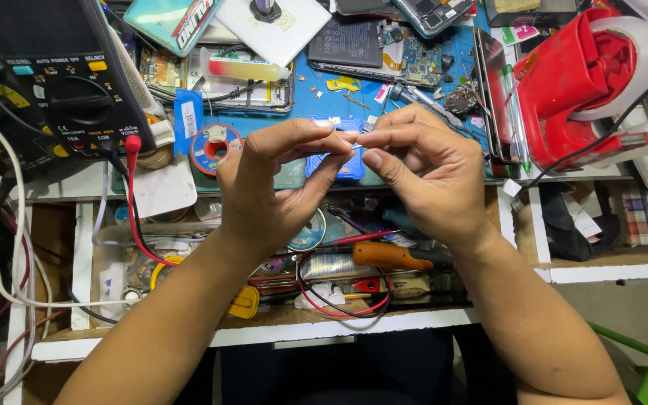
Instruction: Repairing or assembling small electronic components at a workbench using tweezers and other tools.
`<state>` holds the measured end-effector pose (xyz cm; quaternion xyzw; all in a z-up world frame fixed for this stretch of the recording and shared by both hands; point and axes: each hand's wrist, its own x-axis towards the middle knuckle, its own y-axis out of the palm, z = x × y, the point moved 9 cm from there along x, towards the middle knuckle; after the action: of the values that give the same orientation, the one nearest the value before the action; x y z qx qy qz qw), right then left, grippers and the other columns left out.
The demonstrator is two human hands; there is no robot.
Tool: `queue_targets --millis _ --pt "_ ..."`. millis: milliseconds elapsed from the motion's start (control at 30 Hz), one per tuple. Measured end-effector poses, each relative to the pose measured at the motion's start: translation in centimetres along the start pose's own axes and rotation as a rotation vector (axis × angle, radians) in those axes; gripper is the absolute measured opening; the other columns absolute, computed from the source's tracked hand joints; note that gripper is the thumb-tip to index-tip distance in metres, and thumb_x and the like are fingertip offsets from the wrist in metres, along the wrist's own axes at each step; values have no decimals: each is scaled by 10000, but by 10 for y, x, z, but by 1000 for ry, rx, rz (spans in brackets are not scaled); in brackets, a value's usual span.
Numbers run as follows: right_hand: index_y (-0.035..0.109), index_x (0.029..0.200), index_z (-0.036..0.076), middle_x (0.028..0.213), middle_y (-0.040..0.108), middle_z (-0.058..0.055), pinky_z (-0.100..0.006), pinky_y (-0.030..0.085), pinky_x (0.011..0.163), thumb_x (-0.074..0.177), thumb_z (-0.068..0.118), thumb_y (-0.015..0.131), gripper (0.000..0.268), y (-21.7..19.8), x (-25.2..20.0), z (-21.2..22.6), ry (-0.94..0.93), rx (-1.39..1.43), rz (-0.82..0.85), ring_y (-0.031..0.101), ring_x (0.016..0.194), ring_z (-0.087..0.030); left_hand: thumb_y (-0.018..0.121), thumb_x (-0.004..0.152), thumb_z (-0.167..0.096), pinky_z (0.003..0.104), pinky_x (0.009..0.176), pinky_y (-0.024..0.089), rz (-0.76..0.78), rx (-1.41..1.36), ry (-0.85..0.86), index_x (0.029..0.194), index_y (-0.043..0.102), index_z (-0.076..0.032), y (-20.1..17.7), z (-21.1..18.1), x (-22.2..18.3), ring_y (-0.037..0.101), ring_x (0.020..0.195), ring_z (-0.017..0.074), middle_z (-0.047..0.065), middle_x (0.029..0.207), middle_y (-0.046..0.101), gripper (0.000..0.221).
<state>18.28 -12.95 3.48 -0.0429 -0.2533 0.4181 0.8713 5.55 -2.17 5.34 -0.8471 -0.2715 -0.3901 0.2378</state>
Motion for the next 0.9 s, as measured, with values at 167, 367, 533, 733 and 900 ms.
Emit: queue_targets --millis 167,367,533,733,900 --pt "731 1092 29 1056 650 -109 -166 409 676 981 33 747 112 -1 0 -3 -5 2 -13 580 868 -106 807 979 106 353 942 713 5 18 15 1303 441 -39 1 1 -1 808 1022 272 176 1040 747 510" --pt "743 1079 35 1035 640 -102 -165 406 684 979 16 757 104 -2 1 -2 -6 2 -16 583 892 -114 815 981 93 323 913 703 19 53 42 1289 440 -37 3 -2 0 814 1017 257 144 1036 764 502" --pt "742 1074 41 1025 631 -86 -150 373 624 978 17 761 101 -1 0 -3 0 12 -11 555 836 -87 809 985 92 317 916 696 23 51 55 1288 447 -31 3 -3 -1 815 1021 251 137 1044 763 487" --pt "737 1078 28 1023 637 -102 -183 463 754 967 -5 770 121 -1 0 -2 -16 21 -9 609 937 -141 812 979 99 315 921 689 24 62 69 1265 458 -17 3 -4 0 812 1019 240 134 1049 764 469" --pt "738 1074 30 1022 641 -103 -187 460 755 965 -5 772 120 -1 0 -2 -19 9 -10 609 928 -139 822 984 82 308 908 684 23 93 78 1270 460 -27 2 -5 0 817 1008 232 114 1044 766 474"
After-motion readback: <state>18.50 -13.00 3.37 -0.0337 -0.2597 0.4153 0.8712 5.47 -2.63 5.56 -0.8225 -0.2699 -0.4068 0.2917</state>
